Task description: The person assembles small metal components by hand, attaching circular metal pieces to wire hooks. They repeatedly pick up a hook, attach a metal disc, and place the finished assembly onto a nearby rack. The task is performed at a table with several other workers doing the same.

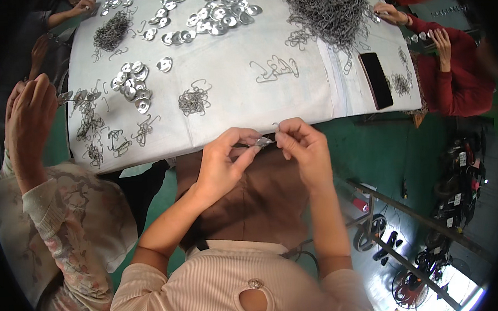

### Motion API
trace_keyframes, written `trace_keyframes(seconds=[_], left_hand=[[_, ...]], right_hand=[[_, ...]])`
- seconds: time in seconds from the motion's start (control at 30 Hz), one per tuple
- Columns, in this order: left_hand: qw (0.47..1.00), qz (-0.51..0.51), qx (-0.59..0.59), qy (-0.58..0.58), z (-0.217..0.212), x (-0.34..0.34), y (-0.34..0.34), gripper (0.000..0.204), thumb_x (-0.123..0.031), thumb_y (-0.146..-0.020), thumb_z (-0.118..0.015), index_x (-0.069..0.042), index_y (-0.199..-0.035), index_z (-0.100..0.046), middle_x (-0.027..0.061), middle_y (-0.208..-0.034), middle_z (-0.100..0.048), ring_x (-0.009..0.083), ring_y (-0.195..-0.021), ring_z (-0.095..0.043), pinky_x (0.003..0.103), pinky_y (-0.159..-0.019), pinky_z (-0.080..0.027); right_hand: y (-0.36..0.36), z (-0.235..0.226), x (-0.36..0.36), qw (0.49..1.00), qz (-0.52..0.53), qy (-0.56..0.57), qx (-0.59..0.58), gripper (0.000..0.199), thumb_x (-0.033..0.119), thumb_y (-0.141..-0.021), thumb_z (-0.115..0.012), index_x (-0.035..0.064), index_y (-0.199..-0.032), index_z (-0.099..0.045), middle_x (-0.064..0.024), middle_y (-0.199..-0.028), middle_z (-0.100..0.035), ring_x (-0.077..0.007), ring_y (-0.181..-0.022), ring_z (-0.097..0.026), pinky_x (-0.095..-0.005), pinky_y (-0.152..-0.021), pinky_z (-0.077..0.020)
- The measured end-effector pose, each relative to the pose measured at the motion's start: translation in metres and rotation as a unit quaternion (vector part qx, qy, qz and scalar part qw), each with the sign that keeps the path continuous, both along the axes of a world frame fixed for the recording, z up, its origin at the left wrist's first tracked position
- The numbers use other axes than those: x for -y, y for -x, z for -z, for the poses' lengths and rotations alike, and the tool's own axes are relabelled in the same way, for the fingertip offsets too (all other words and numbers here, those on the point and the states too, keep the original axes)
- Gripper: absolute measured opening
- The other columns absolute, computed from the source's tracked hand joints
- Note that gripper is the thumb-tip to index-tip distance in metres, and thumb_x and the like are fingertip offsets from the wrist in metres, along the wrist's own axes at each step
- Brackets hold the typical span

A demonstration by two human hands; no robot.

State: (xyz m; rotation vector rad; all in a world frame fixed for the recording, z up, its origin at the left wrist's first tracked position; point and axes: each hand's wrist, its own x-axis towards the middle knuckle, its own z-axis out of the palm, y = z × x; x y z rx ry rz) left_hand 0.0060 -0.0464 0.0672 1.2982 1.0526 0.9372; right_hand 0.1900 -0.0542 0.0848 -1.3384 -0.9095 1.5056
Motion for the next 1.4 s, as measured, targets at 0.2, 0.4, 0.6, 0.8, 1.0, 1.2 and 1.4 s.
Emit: trace_keyframes(seconds=[0.2,0.4,0.6,0.8,1.0,1.2,1.4], left_hand=[[1.0,0.018,-0.004,0.01,-0.005,-0.002,-0.008,0.02,0.007,-0.085,-0.061,0.004,-0.104,-0.059,0.0068,-0.097,-0.062,0.0101,-0.089,-0.061,0.022,-0.079,-0.052],[0.989,0.029,-0.084,-0.12,-0.008,-0.012,-0.004,0.015,0.002,-0.083,-0.064,0.002,-0.098,-0.064,0.0127,-0.093,-0.066,0.0198,-0.085,-0.066,0.031,-0.074,-0.055],[0.839,-0.151,-0.399,-0.339,0.038,-0.146,0.044,0.027,-0.002,-0.082,-0.061,-0.007,-0.109,-0.066,0.0109,-0.115,-0.063,0.0303,-0.102,-0.058,0.038,-0.088,-0.048],[0.767,-0.128,-0.517,-0.358,0.064,-0.225,0.073,0.02,-0.011,-0.084,-0.06,-0.008,-0.102,-0.071,0.0068,-0.101,-0.07,0.0276,-0.097,-0.06,0.04,-0.083,-0.047],[0.969,0.015,-0.221,-0.111,0.013,-0.123,0.033,0.017,-0.013,-0.088,-0.063,-0.001,-0.099,-0.068,0.011,-0.087,-0.071,0.0146,-0.078,-0.066,0.029,-0.073,-0.051],[0.985,0.118,-0.122,0.023,-0.027,-0.05,0.004,0.024,-0.004,-0.088,-0.063,0.004,-0.11,-0.065,0.005,-0.087,-0.069,0.0082,-0.077,-0.06,0.023,-0.072,-0.05],[0.98,0.131,-0.135,-0.06,-0.035,-0.037,0.0,0.025,-0.004,-0.084,-0.064,0.002,-0.109,-0.065,0.0138,-0.089,-0.069,0.021,-0.077,-0.068,0.029,-0.07,-0.052]], right_hand=[[0.02,0.015,0.022,0.992,0.116,-0.056,0.014,0.009,0.007,-0.083,-0.069,0.0011,-0.087,-0.063,-0.0023,-0.1,-0.053,-0.0091,-0.09,-0.05,-0.0225,-0.073,-0.0419],[0.028,0.016,0.023,0.972,0.148,-0.125,0.131,0.01,0.005,-0.08,-0.07,0.0035,-0.087,-0.063,-0.0037,-0.103,-0.052,-0.0128,-0.087,-0.049,-0.0249,-0.071,-0.0406],[0.032,0.014,0.03,0.966,0.148,-0.166,0.135,0.01,0.003,-0.08,-0.07,0.0035,-0.088,-0.063,-0.0049,-0.102,-0.052,-0.0135,-0.083,-0.047,-0.0251,-0.074,-0.0404],[0.033,0.003,0.035,0.966,0.144,-0.159,0.146,0.01,0.004,-0.079,-0.071,0.0031,-0.087,-0.065,-0.005,-0.102,-0.052,-0.0144,-0.087,-0.052,-0.0269,-0.078,-0.0433],[0.03,0.009,0.032,0.945,0.123,-0.197,0.229,0.009,0.002,-0.077,-0.072,0.0035,-0.085,-0.066,-0.0067,-0.1,-0.052,-0.0182,-0.088,-0.054,-0.0284,-0.08,-0.0438],[0.031,0.024,0.026,0.942,0.115,-0.204,0.24,0.01,0.007,-0.078,-0.071,0.0037,-0.086,-0.066,-0.008,-0.1,-0.052,-0.0224,-0.093,-0.053,-0.0324,-0.082,-0.0433],[0.032,0.029,0.027,0.944,0.133,-0.19,0.235,0.01,0.008,-0.078,-0.071,0.0037,-0.085,-0.065,-0.008,-0.101,-0.053,-0.0234,-0.094,-0.053,-0.0331,-0.082,-0.0437]])
